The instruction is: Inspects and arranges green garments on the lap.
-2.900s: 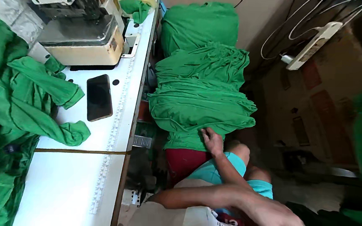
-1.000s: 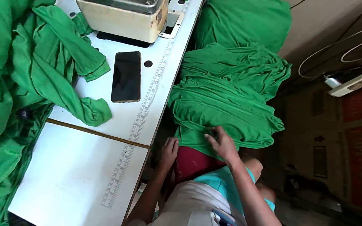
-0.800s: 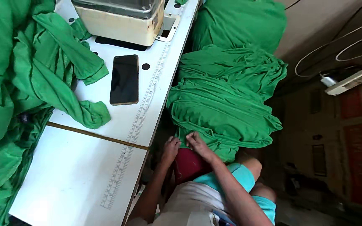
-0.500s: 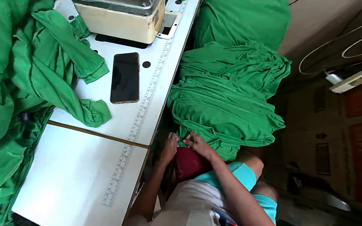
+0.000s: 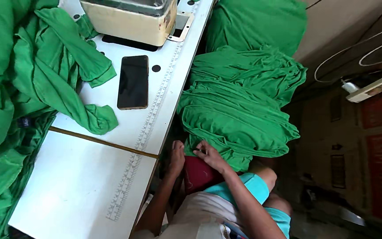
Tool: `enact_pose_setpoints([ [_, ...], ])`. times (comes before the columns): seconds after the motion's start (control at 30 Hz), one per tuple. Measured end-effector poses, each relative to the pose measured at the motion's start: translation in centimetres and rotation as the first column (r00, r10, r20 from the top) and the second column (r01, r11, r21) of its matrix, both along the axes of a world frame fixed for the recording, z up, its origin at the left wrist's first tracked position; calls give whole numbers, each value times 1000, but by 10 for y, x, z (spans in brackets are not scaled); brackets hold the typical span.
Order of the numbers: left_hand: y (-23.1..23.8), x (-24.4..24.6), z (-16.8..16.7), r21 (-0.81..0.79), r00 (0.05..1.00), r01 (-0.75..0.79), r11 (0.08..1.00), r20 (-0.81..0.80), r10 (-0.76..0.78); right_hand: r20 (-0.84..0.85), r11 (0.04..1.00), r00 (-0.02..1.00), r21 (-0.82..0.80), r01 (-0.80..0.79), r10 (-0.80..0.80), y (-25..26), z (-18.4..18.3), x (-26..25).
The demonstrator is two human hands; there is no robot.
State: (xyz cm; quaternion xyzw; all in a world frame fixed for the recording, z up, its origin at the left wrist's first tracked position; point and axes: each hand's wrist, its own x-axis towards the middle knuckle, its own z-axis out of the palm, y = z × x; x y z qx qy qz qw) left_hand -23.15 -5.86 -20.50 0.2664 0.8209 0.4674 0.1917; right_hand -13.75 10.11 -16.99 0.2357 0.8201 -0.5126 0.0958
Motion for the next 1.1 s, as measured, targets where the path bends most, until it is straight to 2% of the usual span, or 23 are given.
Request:
enact_pose_setpoints([
  [0.07,-7,-2,-1,-16,997,-72,997,-8,71,-21,996,999,87,36,-34,3,7,10],
  [0.13,-13,-2,-1,-48,997,-78,996,-14,77,146,956,989,287,-56,14,7,22,18],
  [0.17,-17,-1,-2,-45,998,-53,998,-32,51,191,930,981,358,-85,16,8,24,22],
  [0.23,-20,1,-6,-47,993,42,998,-109,-46,149,904,989,425,-51,-14,12,19,29],
  [0.33,-13,1,-1,-138,964,151,979,-200,-177,-1,933,997,353,67,-71,18,8,32],
  [0.43,-3,-5,8,-197,981,150,969,-96,-171,-61,964,977,163,211,-204,26,4,27],
  [0.6,10,-22,8,-11,978,140,990,158,-137,-35,953,958,103,286,-284,33,1,18],
  [0.67,13,-23,11,23,955,67,998,289,-70,-23,951,955,85,296,-295,32,0,17],
  [0.77,10,-20,1,57,924,-164,985,357,133,-81,921,918,-25,388,-388,30,7,21],
  [0.83,3,-19,-7,41,898,-313,949,338,282,-219,871,843,-102,481,-491,39,12,36],
  [0.93,-8,-18,-14,12,946,-312,950,93,309,-322,774,721,-65,630,-614,68,16,71],
  [1.03,9,-1,10,61,982,-176,983,-61,179,-254,636,609,-29,771,-751,88,19,104],
  [1.1,33,18,28,68,995,63,996,-83,-57,-164,620,610,-15,784,-775,92,18,120],
])
